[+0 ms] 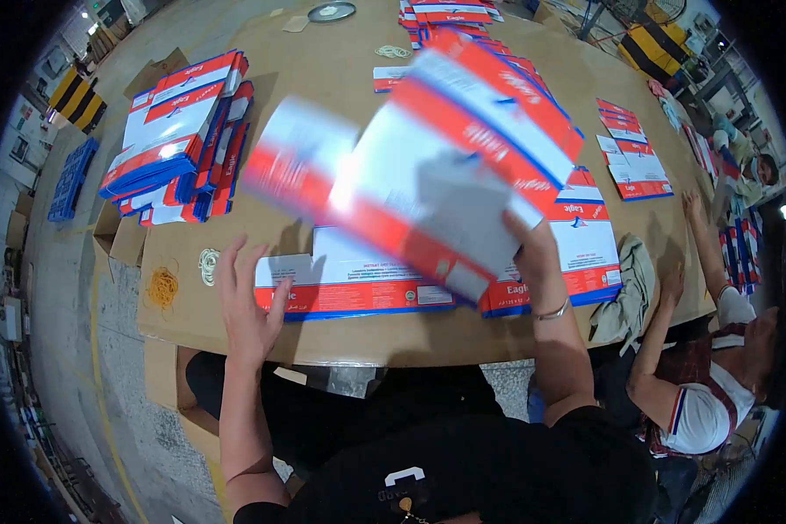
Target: Stacking and organizing cardboard boxes on a warehouse table.
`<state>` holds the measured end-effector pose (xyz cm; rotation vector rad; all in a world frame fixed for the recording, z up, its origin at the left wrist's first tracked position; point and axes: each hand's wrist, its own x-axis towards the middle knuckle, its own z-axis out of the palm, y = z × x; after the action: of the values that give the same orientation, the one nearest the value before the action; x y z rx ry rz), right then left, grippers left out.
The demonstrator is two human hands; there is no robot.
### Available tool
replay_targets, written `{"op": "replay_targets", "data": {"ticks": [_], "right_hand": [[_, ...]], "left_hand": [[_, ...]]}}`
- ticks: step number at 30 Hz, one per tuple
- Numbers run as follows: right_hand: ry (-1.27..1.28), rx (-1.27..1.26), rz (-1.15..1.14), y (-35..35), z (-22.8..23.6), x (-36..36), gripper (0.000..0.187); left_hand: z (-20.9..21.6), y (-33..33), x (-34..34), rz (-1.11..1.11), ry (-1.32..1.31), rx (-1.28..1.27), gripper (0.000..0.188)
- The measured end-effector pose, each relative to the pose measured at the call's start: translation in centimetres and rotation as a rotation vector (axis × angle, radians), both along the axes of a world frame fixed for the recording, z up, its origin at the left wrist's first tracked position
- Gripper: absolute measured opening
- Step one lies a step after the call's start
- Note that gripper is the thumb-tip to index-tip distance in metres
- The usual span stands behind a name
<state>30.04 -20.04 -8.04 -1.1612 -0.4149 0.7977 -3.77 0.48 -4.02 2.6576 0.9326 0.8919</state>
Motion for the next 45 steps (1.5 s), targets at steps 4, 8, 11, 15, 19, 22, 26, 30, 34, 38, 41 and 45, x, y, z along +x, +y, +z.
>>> {"op": "replay_targets", "data": {"ticks": [4, 8, 11, 15, 19, 22, 26, 30, 34, 38, 41, 45], "right_hand": [[0.19, 0.243, -0.276, 2.1, 0.3, 5.9, 0.046], [0.175, 0.269, -0.256, 2.4, 2.1, 4.8, 0.046], [0.154, 0.155, -0.233, 2.3, 1.1, 1.1, 0.049], [0.154, 0.124, -0.148, 1.6, -0.7, -0.5, 0.051], [0.171, 0.046, -0.129, 1.8, -1.4, -1.9, 0.051], [0.162, -0.025, -0.133, 1.6, -1.6, -2.2, 0.052], [0.129, -0.036, -0.142, -0.3, -2.2, -0.4, 0.053], [0.078, -0.212, -0.13, -6.3, 1.1, 6.0, 0.051], [-0.159, -0.348, -0.041, -13.8, 3.0, 15.1, 0.052], [-0.408, -0.717, -0.002, -20.0, 1.3, 21.6, 0.055], [-0.86, -1.421, -0.217, -20.4, 0.9, 22.7, 0.057], [-1.368, -0.864, -0.296, -11.9, 0.5, 12.5, 0.052]], "left_hand": [[-3.4, 0.0, -1.0, -0.073, 0.231, -0.231, 0.061], [-5.2, -1.5, -1.1, -0.142, 0.166, -0.337, 0.064], [-5.0, -2.0, -0.5, -0.133, 0.135, -0.384, 0.064], [-5.0, -1.4, 0.6, -0.149, 0.185, -0.359, 0.069], [-6.5, -0.9, -0.9, -0.151, 0.345, -0.317, 0.079], [-7.2, -1.2, -1.1, -0.137, 0.392, -0.283, 0.081], [-7.4, -0.7, -0.4, -0.188, 0.356, -0.29, 0.082], [-6.5, 0.5, -2.1, -0.195, 0.356, -0.38, 0.091], [-5.4, 2.5, -2.1, -0.197, 0.475, -0.235, 0.107], [-6.1, 4.1, -1.2, -0.217, 0.563, -0.354, 0.114], [-5.1, 3.7, -0.6, -0.186, 0.586, -0.315, 0.119], [-2.6, 2.7, -0.5, -0.083, 0.645, -0.277, 0.115]]}}
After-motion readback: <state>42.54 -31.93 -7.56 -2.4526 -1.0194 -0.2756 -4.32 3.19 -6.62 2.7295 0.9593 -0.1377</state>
